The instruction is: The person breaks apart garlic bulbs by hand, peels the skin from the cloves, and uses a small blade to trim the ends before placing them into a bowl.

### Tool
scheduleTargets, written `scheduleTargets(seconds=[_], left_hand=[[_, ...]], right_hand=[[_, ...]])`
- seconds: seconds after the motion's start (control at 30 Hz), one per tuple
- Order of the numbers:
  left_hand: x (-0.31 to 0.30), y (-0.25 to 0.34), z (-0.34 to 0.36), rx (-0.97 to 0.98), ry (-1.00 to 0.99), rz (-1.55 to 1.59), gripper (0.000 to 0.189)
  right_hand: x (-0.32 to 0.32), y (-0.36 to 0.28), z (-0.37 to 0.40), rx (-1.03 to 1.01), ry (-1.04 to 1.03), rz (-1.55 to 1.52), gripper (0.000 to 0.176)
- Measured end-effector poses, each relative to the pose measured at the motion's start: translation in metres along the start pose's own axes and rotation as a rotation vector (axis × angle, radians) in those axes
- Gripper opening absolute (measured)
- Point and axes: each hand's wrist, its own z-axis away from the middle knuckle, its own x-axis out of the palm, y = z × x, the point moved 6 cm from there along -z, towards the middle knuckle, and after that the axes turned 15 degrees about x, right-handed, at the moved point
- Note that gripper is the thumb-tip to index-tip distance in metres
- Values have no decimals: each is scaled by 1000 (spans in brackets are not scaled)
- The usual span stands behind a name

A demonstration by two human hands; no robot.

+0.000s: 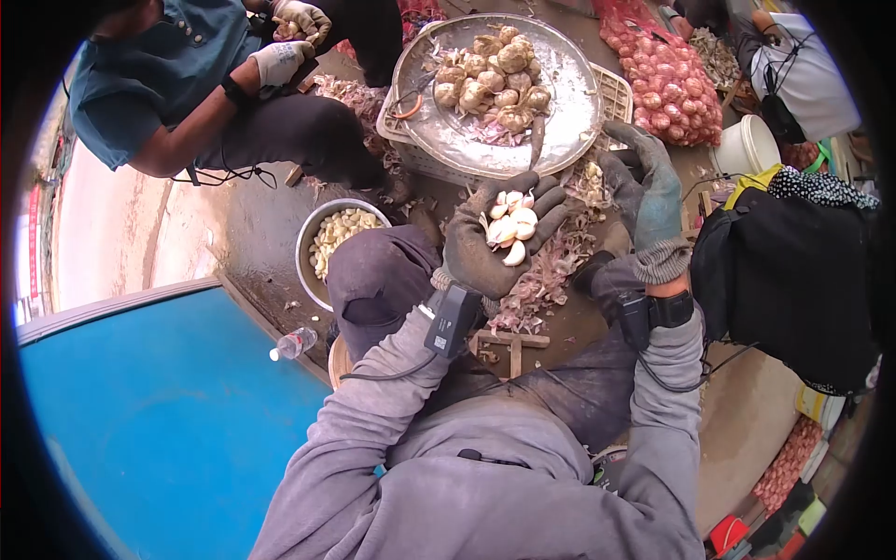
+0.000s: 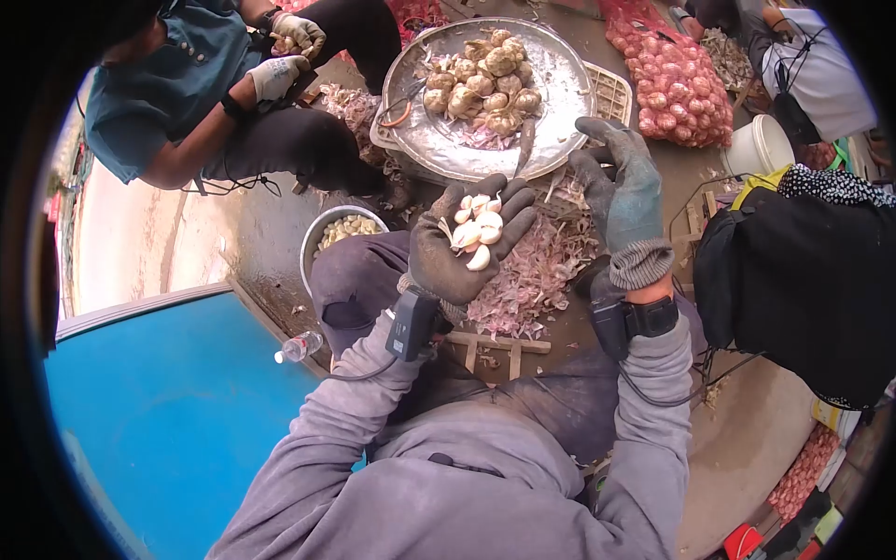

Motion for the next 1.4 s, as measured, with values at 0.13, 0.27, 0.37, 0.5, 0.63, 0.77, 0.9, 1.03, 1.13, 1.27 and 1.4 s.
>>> scheduleTargets(seconds=[0.13,0.27,0.37,0.5,0.63,0.77,0.9,1.03,1.13,1.27,1.4], left_hand=[[13,14,-27,27,17,5,50],[23,13,-44,-40,-121,3,48],[9,9,-51,34,-70,-101,46],[-5,4,-55,155,-22,-206,44],[-19,-2,-57,147,43,-212,49],[-23,-1,-60,100,63,-178,48],[-17,-3,-62,136,-37,-239,49],[-14,-14,-56,76,-150,-324,55],[-18,-19,-58,119,-143,-419,55],[5,-24,-50,245,-70,-522,43],[17,-31,-58,89,-50,-83,34]], right_hand=[[17,-50,21,-291,57,212,34],[58,-35,34,-266,-314,299,36],[68,-15,26,-215,-346,349,36],[69,13,20,-203,-236,353,34],[66,11,26,-38,-226,349,32],[62,12,31,-109,-192,374,32],[56,10,35,-81,-218,352,34],[51,32,32,-61,-158,326,38],[44,34,34,-30,-109,279,36],[50,58,33,297,-328,-129,32],[49,62,37,467,-444,-254,36]])
